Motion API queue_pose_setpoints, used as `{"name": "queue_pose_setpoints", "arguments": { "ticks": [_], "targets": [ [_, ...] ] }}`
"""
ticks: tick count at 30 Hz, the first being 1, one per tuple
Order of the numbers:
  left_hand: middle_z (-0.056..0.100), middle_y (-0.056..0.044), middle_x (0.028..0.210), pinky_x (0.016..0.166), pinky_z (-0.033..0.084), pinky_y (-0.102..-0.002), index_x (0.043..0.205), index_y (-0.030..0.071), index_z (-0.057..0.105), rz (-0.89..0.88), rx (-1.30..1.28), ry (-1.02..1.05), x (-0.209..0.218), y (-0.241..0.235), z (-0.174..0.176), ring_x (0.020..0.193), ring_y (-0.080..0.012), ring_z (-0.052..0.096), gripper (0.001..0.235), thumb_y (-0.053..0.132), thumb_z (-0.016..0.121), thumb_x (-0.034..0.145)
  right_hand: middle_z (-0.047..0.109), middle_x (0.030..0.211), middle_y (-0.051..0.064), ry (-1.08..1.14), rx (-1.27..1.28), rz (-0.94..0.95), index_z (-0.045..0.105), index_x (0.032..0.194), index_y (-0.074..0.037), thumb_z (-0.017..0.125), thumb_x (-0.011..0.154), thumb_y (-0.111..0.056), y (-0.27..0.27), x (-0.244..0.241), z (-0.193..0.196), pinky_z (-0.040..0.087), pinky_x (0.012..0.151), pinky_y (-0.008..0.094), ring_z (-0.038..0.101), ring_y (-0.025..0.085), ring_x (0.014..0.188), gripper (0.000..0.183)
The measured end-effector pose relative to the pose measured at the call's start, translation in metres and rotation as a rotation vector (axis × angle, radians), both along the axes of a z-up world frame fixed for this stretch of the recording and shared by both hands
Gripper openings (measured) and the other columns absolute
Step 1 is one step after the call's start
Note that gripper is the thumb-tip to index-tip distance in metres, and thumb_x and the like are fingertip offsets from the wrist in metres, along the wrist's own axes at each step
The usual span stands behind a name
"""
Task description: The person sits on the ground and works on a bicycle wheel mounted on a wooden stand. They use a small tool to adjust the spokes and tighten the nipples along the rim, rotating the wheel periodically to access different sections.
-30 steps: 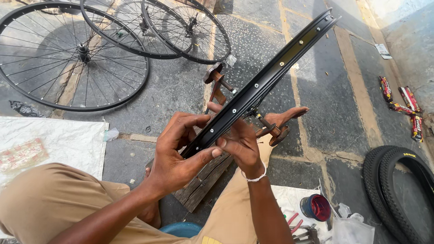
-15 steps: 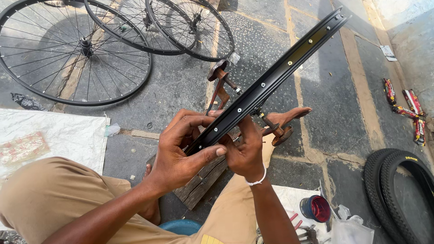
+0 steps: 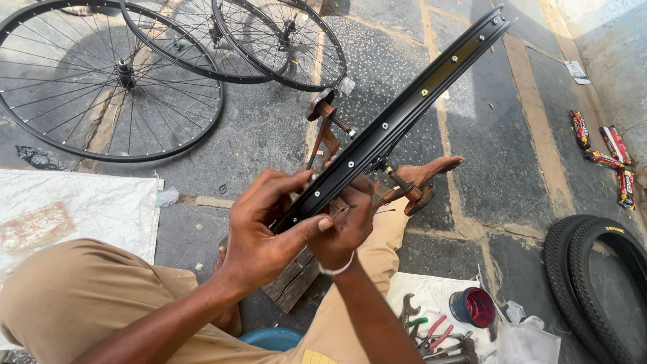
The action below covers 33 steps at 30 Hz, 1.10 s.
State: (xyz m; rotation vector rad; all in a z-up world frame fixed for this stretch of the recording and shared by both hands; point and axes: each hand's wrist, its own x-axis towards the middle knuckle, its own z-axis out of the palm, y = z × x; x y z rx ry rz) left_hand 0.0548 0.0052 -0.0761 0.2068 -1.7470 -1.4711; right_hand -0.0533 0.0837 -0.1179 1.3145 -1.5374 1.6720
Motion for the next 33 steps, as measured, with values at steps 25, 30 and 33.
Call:
{"name": "queue_pose_setpoints", "arguments": {
  "ticks": [25, 30, 33],
  "targets": [
    [0.051, -0.002, 0.100, 0.083, 0.036, -0.023, 0.139, -0.004, 0.048, -0.332, 0.295, 0.240, 0.004, -0.012, -0.015, 0.082, -0.0045, 0.040, 0.071, 0.058, 0.053, 0.105, 0.073, 0.121, 0.014, 0.287, 0.677, 0.081, 0.066, 0.126, -0.004, 0.065, 0.089, -0.001, 0.030, -0.032, 0.087, 0.054, 0.096, 0.045, 0.070, 0.032, 0.103, 0.038],
    [0.051, -0.004, 0.100, 0.087, 0.039, -0.023, 0.136, -0.004, 0.049, -0.277, 0.277, 0.287, 0.003, -0.011, -0.007, 0.093, -0.0057, 0.046, 0.070, 0.059, 0.049, 0.105, 0.065, 0.099, 0.013, 0.294, 0.203, -0.345, 0.066, 0.121, 0.001, 0.074, 0.094, -0.006, 0.005, 0.000, 0.024, 0.047, 0.096, 0.045, 0.061, 0.033, 0.098, 0.029],
    [0.050, -0.005, 0.095, 0.070, 0.035, -0.022, 0.138, -0.004, 0.056, -0.256, 0.299, 0.202, 0.004, -0.014, -0.003, 0.072, -0.0037, 0.041, 0.071, 0.057, 0.049, 0.103, 0.068, 0.115, 0.017, 0.069, 0.113, -0.208, 0.063, 0.129, 0.004, 0.057, 0.104, 0.003, -0.002, 0.004, 0.006, 0.051, 0.099, 0.038, 0.065, 0.031, 0.108, 0.025]
  ]
}}
